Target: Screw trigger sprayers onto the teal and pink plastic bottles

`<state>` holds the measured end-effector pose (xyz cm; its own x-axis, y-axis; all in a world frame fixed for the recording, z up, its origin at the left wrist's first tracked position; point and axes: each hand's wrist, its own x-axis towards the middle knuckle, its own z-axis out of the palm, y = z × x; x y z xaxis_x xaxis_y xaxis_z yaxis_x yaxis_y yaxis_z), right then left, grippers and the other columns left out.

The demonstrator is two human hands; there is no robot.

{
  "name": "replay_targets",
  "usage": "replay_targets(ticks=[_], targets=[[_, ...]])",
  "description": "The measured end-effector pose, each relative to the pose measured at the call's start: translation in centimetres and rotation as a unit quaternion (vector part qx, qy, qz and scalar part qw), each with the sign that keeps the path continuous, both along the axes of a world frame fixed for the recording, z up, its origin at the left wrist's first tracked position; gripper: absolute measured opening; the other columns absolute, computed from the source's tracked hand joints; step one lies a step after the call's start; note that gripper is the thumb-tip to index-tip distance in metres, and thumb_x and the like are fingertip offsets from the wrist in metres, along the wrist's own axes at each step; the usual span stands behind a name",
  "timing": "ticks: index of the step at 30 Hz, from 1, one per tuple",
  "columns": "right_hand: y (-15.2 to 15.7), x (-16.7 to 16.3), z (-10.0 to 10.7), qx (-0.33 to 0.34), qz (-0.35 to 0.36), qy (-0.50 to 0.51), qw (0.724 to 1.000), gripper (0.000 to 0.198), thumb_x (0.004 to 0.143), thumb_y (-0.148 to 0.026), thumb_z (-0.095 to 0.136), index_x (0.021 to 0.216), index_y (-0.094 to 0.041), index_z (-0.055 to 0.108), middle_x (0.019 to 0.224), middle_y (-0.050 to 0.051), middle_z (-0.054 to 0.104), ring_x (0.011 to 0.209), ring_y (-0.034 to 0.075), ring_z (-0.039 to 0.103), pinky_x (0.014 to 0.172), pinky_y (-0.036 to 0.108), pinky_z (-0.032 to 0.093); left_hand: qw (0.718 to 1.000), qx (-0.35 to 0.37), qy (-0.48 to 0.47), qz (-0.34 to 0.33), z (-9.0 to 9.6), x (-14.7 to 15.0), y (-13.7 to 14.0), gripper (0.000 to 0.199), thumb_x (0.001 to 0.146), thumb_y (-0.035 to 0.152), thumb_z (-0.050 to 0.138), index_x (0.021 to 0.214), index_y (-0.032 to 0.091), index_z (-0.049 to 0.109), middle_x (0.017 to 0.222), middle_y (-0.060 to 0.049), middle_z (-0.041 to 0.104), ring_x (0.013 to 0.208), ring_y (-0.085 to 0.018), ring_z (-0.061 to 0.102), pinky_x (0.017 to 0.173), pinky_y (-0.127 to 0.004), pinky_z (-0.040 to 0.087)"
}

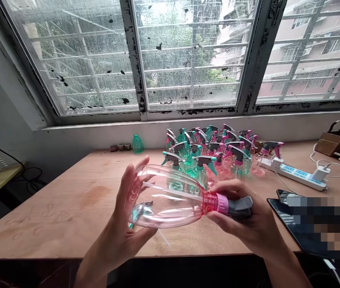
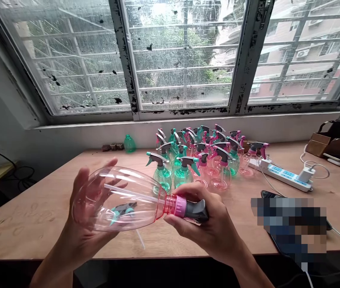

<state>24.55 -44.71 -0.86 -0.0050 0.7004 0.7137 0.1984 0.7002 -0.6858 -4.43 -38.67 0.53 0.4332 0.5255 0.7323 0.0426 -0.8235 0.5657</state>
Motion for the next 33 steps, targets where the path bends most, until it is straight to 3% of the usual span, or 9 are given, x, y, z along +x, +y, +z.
replay_targets(ticks=[2,5,7,13,19,23,27,31,33], targets=[[-0.11,-0.03,0.02,0.009,-0.002,-0.008,1.0,0.028,0.097,-0.023,0.092,0.12,-0.029,0.077,0.075,-0.004,0.077,0.054,0.014,0.066,0.053,0.022,0.055,1.0,-0.011,0.002,0.007,0.0,0.16,-0.18,0.127,0.091,0.04,0.097,0.183,0.052,0.01,0.193,-0.008,0.024,0.176,-0.042,0.027,0.138,-0.068,0.036],[-0.33,0.05,0.13,-0.001,-0.028,-0.019,0.999,0.022,0.096,-0.03,0.093,0.114,-0.028,0.082,0.077,-0.001,0.078,0.058,0.016,0.067,0.055,0.024,0.055,0.999,-0.043,0.006,0.012,0.17,0.25,-0.43,0.109,0.092,0.066,0.088,0.182,0.047,0.029,0.193,-0.008,0.023,0.175,-0.048,0.028,0.139,-0.072,0.032],[-0.43,0.18,0.3,-0.026,-0.028,0.0,0.999,0.021,0.096,-0.039,0.093,0.109,-0.026,0.083,0.076,0.0,0.076,0.056,0.015,0.063,0.053,0.025,0.053,0.999,-0.045,0.006,0.016,0.16,0.24,-0.43,0.104,0.092,0.063,0.089,0.18,0.048,0.035,0.193,-0.007,0.022,0.173,-0.048,0.033,0.137,-0.071,0.036],[-0.44,0.21,0.48,-0.048,-0.007,0.042,0.998,0.029,0.094,-0.048,0.095,0.105,-0.024,0.083,0.076,0.001,0.073,0.056,0.016,0.061,0.05,0.025,0.052,1.0,0.015,0.011,-0.008,-0.36,0.28,-0.07,0.103,0.108,0.021,0.075,0.18,0.061,0.014,0.192,0.002,0.026,0.177,-0.035,0.027,0.137,-0.066,0.039],[-0.71,-0.08,0.04,0.001,-0.041,0.021,0.999,0.024,0.097,-0.042,0.093,0.11,-0.026,0.082,0.076,0.001,0.079,0.059,0.017,0.067,0.057,0.027,0.056,0.999,0.01,0.026,0.045,0.0,0.51,-0.5,0.132,0.08,0.067,0.097,0.184,0.047,0.019,0.188,-0.011,0.036,0.171,-0.05,0.036,0.129,-0.072,0.049],[-0.63,0.03,0.26,-0.028,-0.015,0.051,0.998,0.023,0.095,-0.04,0.095,0.108,-0.026,0.082,0.076,0.0,0.077,0.058,0.016,0.064,0.054,0.025,0.051,0.999,-0.027,0.012,0.024,-0.44,0.49,-0.33,0.121,0.09,0.043,0.098,0.183,0.051,0.02,0.191,-0.01,0.028,0.169,-0.046,0.043,0.124,-0.065,0.056],[-0.44,-0.1,0.32,-0.053,0.008,0.056,0.997,0.021,0.094,-0.034,0.095,0.108,-0.025,0.083,0.072,-0.002,0.072,0.053,0.014,0.056,0.051,0.025,0.046,0.999,0.029,-0.004,0.02,-0.43,0.63,-0.05,0.116,0.101,0.024,0.087,0.183,0.053,0.01,0.189,-0.008,0.034,0.175,-0.035,0.032,0.129,-0.054,0.054],[-0.27,-0.32,0.06,-0.019,0.0,0.03,0.999,0.022,0.093,-0.026,0.095,0.112,-0.028,0.083,0.074,-0.002,0.076,0.057,0.016,0.062,0.054,0.026,0.048,0.999,0.013,0.019,0.037,0.24,0.35,-0.3,0.126,0.085,0.066,0.095,0.184,0.044,0.02,0.188,-0.01,0.037,0.175,-0.04,0.032,0.133,-0.052,0.048],[-0.12,-0.24,-0.05,-0.012,0.003,0.023,1.0,0.023,0.093,-0.026,0.095,0.112,-0.029,0.083,0.073,-0.003,0.075,0.057,0.016,0.062,0.054,0.026,0.048,0.999,-0.005,0.024,0.034,0.44,0.11,-0.45,0.12,0.085,0.071,0.091,0.183,0.043,0.027,0.188,-0.009,0.036,0.174,-0.04,0.034,0.136,-0.05,0.043]])
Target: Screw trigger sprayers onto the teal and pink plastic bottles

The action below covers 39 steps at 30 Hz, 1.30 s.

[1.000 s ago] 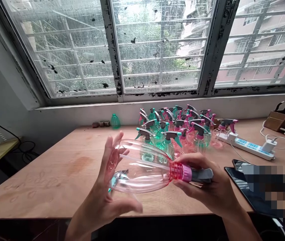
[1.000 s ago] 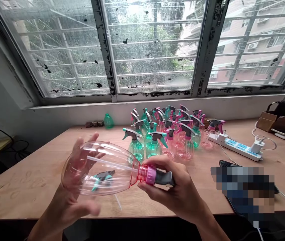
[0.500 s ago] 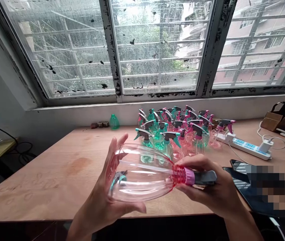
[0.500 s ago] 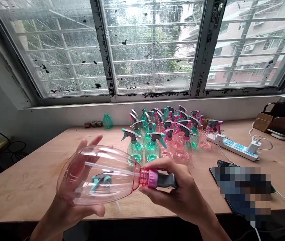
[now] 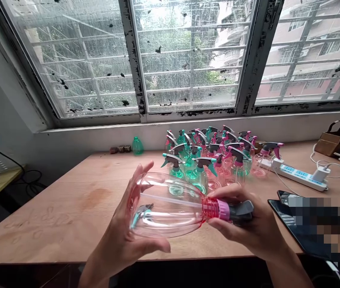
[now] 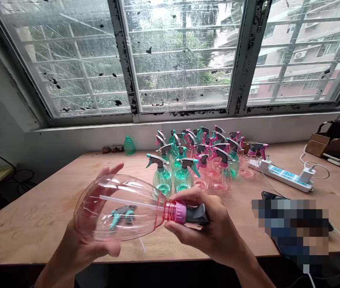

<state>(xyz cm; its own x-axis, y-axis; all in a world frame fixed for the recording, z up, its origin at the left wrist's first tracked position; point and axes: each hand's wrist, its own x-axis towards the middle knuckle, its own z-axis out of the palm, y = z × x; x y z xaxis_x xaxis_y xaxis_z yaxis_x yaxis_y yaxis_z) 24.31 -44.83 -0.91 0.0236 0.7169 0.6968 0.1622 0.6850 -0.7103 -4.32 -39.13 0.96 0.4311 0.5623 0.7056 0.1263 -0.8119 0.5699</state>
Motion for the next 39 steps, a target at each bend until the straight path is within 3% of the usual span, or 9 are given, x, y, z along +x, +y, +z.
replay_targets(ticks=[7,10,13,19,23,26,29,33,39], targets=[[0.3,0.5,-0.1,-0.021,0.033,0.03,0.999,0.019,0.096,-0.032,0.094,0.11,-0.029,0.082,0.075,-0.002,0.073,0.056,0.015,0.055,0.051,0.025,0.045,0.999,0.035,0.005,-0.008,-0.3,-0.1,0.0,0.116,0.102,0.021,0.086,0.184,0.05,0.009,0.189,-0.005,0.036,0.178,-0.028,0.027,0.132,-0.041,0.048],[0.0,0.3,-0.1,-0.005,0.019,0.033,0.999,0.021,0.095,-0.031,0.095,0.111,-0.029,0.082,0.074,-0.002,0.074,0.057,0.015,0.059,0.054,0.026,0.046,0.999,0.026,0.02,0.006,-0.2,0.0,-0.1,0.121,0.097,0.041,0.093,0.185,0.047,0.009,0.189,-0.008,0.035,0.176,-0.035,0.03,0.136,-0.05,0.045],[-0.2,0.1,0.0,-0.017,0.02,0.035,0.999,0.023,0.093,-0.034,0.097,0.11,-0.028,0.084,0.072,-0.002,0.074,0.057,0.015,0.059,0.053,0.026,0.044,1.0,-0.019,0.013,-0.002,0.0,-0.2,-0.2,0.124,0.084,0.063,0.097,0.183,0.044,0.025,0.19,-0.009,0.032,0.169,-0.041,0.043,0.132,-0.05,0.051],[0.3,0.2,0.0,-0.107,0.088,0.081,0.987,0.029,0.092,-0.046,0.097,0.107,-0.025,0.083,0.077,0.0,0.073,0.06,0.016,0.062,0.053,0.026,0.042,0.999,0.014,-0.022,-0.038,-0.3,-0.2,0.0,0.111,0.103,0.022,0.086,0.181,0.058,0.016,0.19,0.0,0.032,0.173,-0.026,0.04,0.136,-0.041,0.045],[0.5,0.3,-0.3,-0.035,0.083,0.034,0.995,0.023,0.096,-0.036,0.095,0.112,-0.026,0.081,0.078,0.0,0.076,0.058,0.015,0.062,0.053,0.026,0.046,1.0,-0.013,-0.024,-0.013,-0.6,-0.2,0.1,0.111,0.103,0.03,0.086,0.182,0.056,0.012,0.191,-0.004,0.03,0.174,-0.034,0.036,0.136,-0.056,0.045],[0.5,0.4,-0.4,0.021,0.044,-0.011,0.999,0.026,0.095,-0.03,0.095,0.117,-0.03,0.08,0.079,-0.001,0.08,0.059,0.015,0.065,0.056,0.025,0.05,1.0,-0.02,-0.006,0.002,-0.5,-0.3,-0.1,0.129,0.084,0.054,0.1,0.183,0.048,0.019,0.191,-0.011,0.027,0.166,-0.045,0.047,0.128,-0.061,0.054],[0.4,0.4,-0.4,0.034,0.027,-0.016,0.999,0.028,0.094,-0.03,0.096,0.117,-0.033,0.08,0.079,-0.002,0.081,0.058,0.015,0.066,0.055,0.023,0.052,1.0,-0.029,-0.002,-0.007,-0.2,-0.4,-0.3,0.132,0.074,0.066,0.101,0.182,0.049,0.026,0.192,-0.01,0.025,0.159,-0.047,0.054,0.121,-0.058,0.061],[0.4,0.6,-0.3,0.037,0.03,-0.004,0.999,0.029,0.093,-0.027,0.098,0.116,-0.033,0.082,0.08,-0.002,0.081,0.057,0.014,0.065,0.055,0.022,0.053,0.998,-0.053,0.003,-0.018,0.1,-0.7,-0.8,0.118,0.084,0.064,0.097,0.18,0.049,0.031,0.189,-0.009,0.033,0.164,-0.046,0.049,0.13,-0.061,0.05],[0.8,0.3,0.0,-0.043,0.079,0.071,0.993,0.028,0.088,-0.038,0.102,0.107,-0.027,0.084,0.077,-0.002,0.075,0.056,0.011,0.059,0.049,0.02,0.048,0.998,-0.058,-0.004,0.04,0.0,-0.7,-1.1,0.094,0.111,0.027,0.074,0.175,0.069,0.02,0.179,-0.001,0.05,0.165,-0.032,0.052,0.131,-0.06,0.049]])
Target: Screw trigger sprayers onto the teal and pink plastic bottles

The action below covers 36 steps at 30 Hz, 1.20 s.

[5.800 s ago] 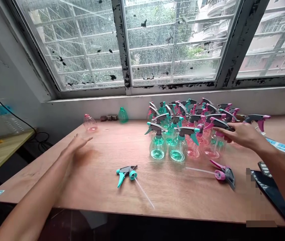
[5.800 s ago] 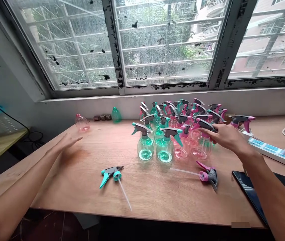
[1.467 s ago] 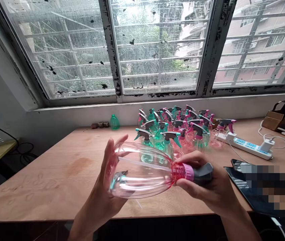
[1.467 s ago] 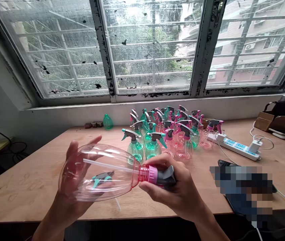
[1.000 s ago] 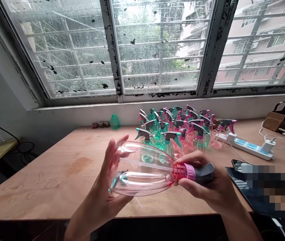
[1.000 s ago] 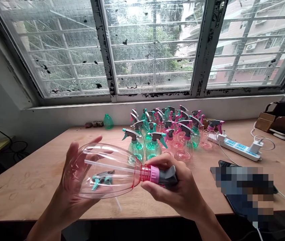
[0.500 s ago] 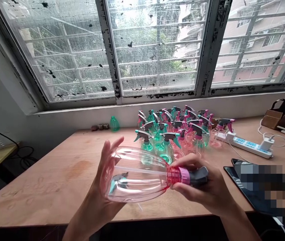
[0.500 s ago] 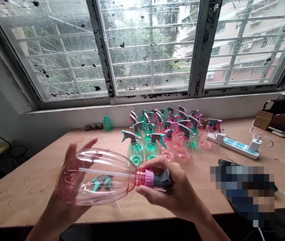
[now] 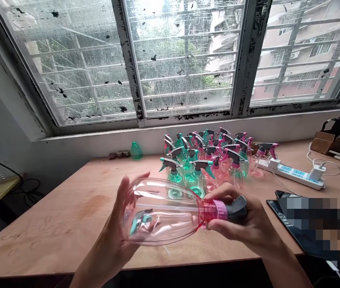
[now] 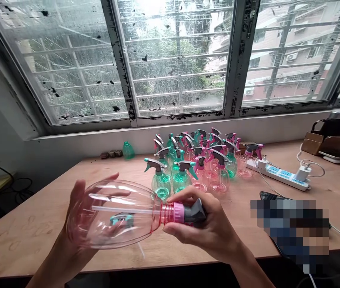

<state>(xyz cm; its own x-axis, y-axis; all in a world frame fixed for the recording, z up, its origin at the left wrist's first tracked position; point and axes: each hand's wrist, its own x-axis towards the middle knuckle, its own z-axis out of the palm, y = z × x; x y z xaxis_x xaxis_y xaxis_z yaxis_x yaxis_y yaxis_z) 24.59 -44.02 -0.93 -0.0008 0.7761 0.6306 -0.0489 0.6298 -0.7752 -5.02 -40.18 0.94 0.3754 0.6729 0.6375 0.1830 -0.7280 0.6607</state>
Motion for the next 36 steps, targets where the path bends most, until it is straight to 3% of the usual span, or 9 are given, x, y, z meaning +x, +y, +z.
replay_targets(ticks=[3,7,10,15,21,24,28,34,36], targets=[[-0.02,-0.19,-0.15,-0.012,0.018,-0.002,1.0,0.023,0.092,-0.035,0.098,0.107,-0.026,0.082,0.078,-0.002,0.075,0.056,0.012,0.058,0.049,0.02,0.047,0.999,0.043,0.012,0.003,-0.05,-0.11,0.43,0.103,0.108,0.028,0.08,0.178,0.065,0.014,0.179,-0.003,0.052,0.168,-0.032,0.048,0.135,-0.061,0.044],[-0.28,-0.12,-0.26,0.031,-0.005,-0.041,0.999,0.027,0.092,-0.021,0.096,0.113,-0.028,0.081,0.086,0.0,0.08,0.063,0.014,0.065,0.058,0.022,0.052,0.999,0.017,0.012,-0.046,0.08,-0.64,0.88,0.123,0.087,0.068,0.092,0.183,0.048,0.019,0.191,-0.01,0.03,0.172,-0.043,0.039,0.138,-0.061,0.038],[-0.36,-0.01,-0.02,0.025,0.001,-0.034,0.999,0.025,0.092,-0.024,0.096,0.112,-0.027,0.081,0.083,-0.001,0.079,0.061,0.013,0.063,0.055,0.021,0.05,0.998,0.015,0.016,-0.058,0.04,-0.79,0.89,0.112,0.091,0.054,0.095,0.181,0.049,0.029,0.193,-0.007,0.026,0.173,-0.046,0.034,0.138,-0.065,0.037],[-0.31,0.08,0.22,0.007,-0.009,-0.012,1.0,0.024,0.092,-0.035,0.097,0.106,-0.023,0.082,0.078,0.0,0.075,0.057,0.013,0.059,0.05,0.022,0.047,0.998,0.001,-0.004,-0.068,-0.47,-0.4,0.66,0.093,0.113,0.029,0.07,0.176,0.07,0.014,0.192,0.007,0.025,0.178,-0.035,0.027,0.138,-0.074,0.029],[-0.26,0.14,0.0,0.048,-0.008,-0.047,0.998,0.025,0.095,-0.024,0.094,0.114,-0.028,0.08,0.082,0.0,0.079,0.058,0.014,0.064,0.054,0.024,0.051,0.998,0.031,0.02,-0.042,-0.21,-0.59,0.66,0.121,0.084,0.068,0.094,0.183,0.044,0.028,0.187,-0.011,0.038,0.174,-0.045,0.031,0.137,-0.062,0.04],[-0.2,0.15,0.02,0.032,0.002,-0.033,0.999,0.023,0.095,-0.026,0.095,0.112,-0.028,0.08,0.08,-0.002,0.076,0.057,0.013,0.06,0.052,0.022,0.048,0.998,0.029,0.024,-0.043,-0.22,-0.78,0.7,0.111,0.096,0.046,0.092,0.183,0.046,0.025,0.188,-0.008,0.036,0.171,-0.039,0.04,0.13,-0.048,0.053],[-0.11,0.03,-0.09,-0.006,0.007,-0.026,1.0,0.024,0.095,-0.038,0.095,0.11,-0.025,0.081,0.078,-0.001,0.074,0.058,0.013,0.058,0.051,0.023,0.046,0.995,0.061,0.003,-0.073,-0.36,-0.71,0.73,0.099,0.112,0.018,0.07,0.18,0.061,0.012,0.189,-0.001,0.033,0.166,-0.027,0.05,0.133,-0.05,0.05],[-0.15,-0.14,-0.07,0.032,-0.022,-0.07,0.997,0.023,0.096,-0.031,0.094,0.113,-0.025,0.08,0.082,0.001,0.078,0.061,0.015,0.065,0.056,0.025,0.052,0.998,0.035,0.008,-0.054,-0.13,-0.71,0.69,0.123,0.086,0.065,0.094,0.184,0.042,0.023,0.192,-0.011,0.027,0.166,-0.042,0.049,0.135,-0.055,0.046],[-0.23,-0.03,0.03,0.037,-0.031,-0.068,0.997,0.023,0.095,-0.032,0.095,0.113,-0.026,0.081,0.08,-0.001,0.077,0.06,0.015,0.063,0.055,0.024,0.05,0.998,0.027,0.01,-0.058,-0.11,-0.66,0.69,0.118,0.089,0.058,0.095,0.183,0.041,0.027,0.192,-0.011,0.025,0.169,-0.042,0.045,0.132,-0.052,0.05]])
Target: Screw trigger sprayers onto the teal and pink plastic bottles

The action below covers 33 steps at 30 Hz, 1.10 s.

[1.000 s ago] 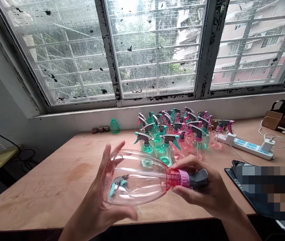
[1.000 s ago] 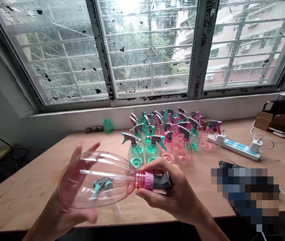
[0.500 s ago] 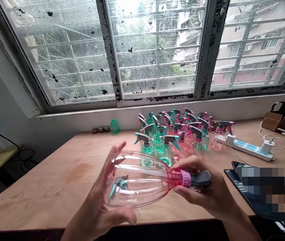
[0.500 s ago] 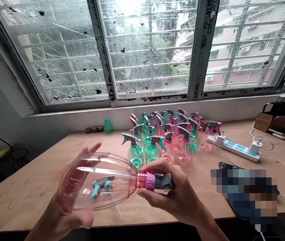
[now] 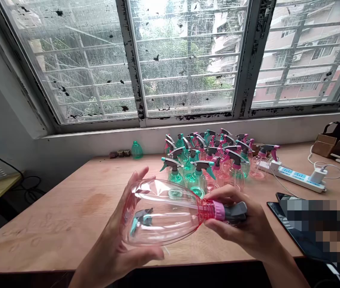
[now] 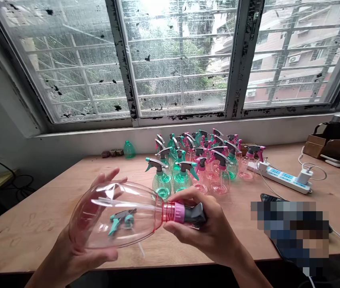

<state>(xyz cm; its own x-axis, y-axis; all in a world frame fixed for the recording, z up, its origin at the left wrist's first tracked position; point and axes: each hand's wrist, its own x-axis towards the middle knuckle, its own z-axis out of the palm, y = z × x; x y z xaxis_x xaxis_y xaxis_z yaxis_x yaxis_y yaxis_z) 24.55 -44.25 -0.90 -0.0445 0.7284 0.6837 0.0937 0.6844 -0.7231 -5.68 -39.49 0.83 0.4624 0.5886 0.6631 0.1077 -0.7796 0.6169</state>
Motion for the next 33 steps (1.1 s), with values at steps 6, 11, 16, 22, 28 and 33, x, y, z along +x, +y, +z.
replay_targets(ticks=[6,11,16,22,28,33], targets=[[-0.1,0.3,0.2,-0.048,-0.003,0.032,0.998,0.024,0.095,-0.04,0.095,0.108,-0.024,0.082,0.077,-0.001,0.071,0.056,0.014,0.057,0.049,0.025,0.047,0.998,0.054,-0.004,-0.023,-0.1,0.4,0.1,0.106,0.108,0.012,0.071,0.181,0.058,0.009,0.191,-0.003,0.031,0.175,-0.029,0.034,0.134,-0.05,0.047],[0.2,0.2,0.2,0.001,-0.017,0.004,1.0,0.022,0.095,-0.031,0.095,0.111,-0.026,0.081,0.077,-0.001,0.074,0.059,0.015,0.062,0.054,0.026,0.05,1.0,-0.022,0.018,0.007,0.0,-0.1,-0.1,0.115,0.091,0.063,0.09,0.183,0.048,0.023,0.194,-0.011,0.02,0.174,-0.05,0.029,0.134,-0.071,0.04],[0.2,0.1,0.3,-0.018,-0.012,0.013,1.0,0.026,0.094,-0.039,0.096,0.109,-0.023,0.082,0.077,0.0,0.073,0.058,0.014,0.059,0.052,0.024,0.047,1.0,-0.007,0.008,0.006,0.0,-0.4,-0.2,0.108,0.1,0.039,0.088,0.181,0.057,0.019,0.194,-0.006,0.021,0.171,-0.043,0.039,0.133,-0.067,0.043],[0.1,0.0,0.6,-0.018,-0.009,0.011,1.0,0.027,0.094,-0.038,0.097,0.11,-0.024,0.08,0.08,0.001,0.077,0.057,0.015,0.064,0.051,0.024,0.051,1.0,-0.006,0.017,0.013,0.1,0.3,0.1,0.111,0.1,0.043,0.088,0.182,0.054,0.014,0.192,-0.01,0.024,0.168,-0.045,0.043,0.133,-0.073,0.041],[-0.1,0.6,0.7,-0.017,-0.025,0.003,1.0,0.028,0.093,-0.037,0.097,0.111,-0.023,0.081,0.081,0.001,0.077,0.057,0.015,0.063,0.05,0.025,0.051,0.999,-0.035,-0.002,0.014,0.1,0.8,0.0,0.11,0.096,0.047,0.092,0.18,0.058,0.021,0.194,-0.004,0.02,0.173,-0.046,0.034,0.135,-0.076,0.034],[0.0,1.1,0.8,-0.03,-0.015,0.021,0.999,0.025,0.095,-0.035,0.096,0.112,-0.024,0.081,0.081,-0.001,0.076,0.055,0.013,0.061,0.049,0.023,0.05,1.0,0.013,-0.006,-0.007,0.0,1.2,0.3,0.108,0.106,0.027,0.082,0.179,0.063,0.011,0.191,-0.003,0.029,0.174,-0.039,0.036,0.133,-0.068,0.044]])
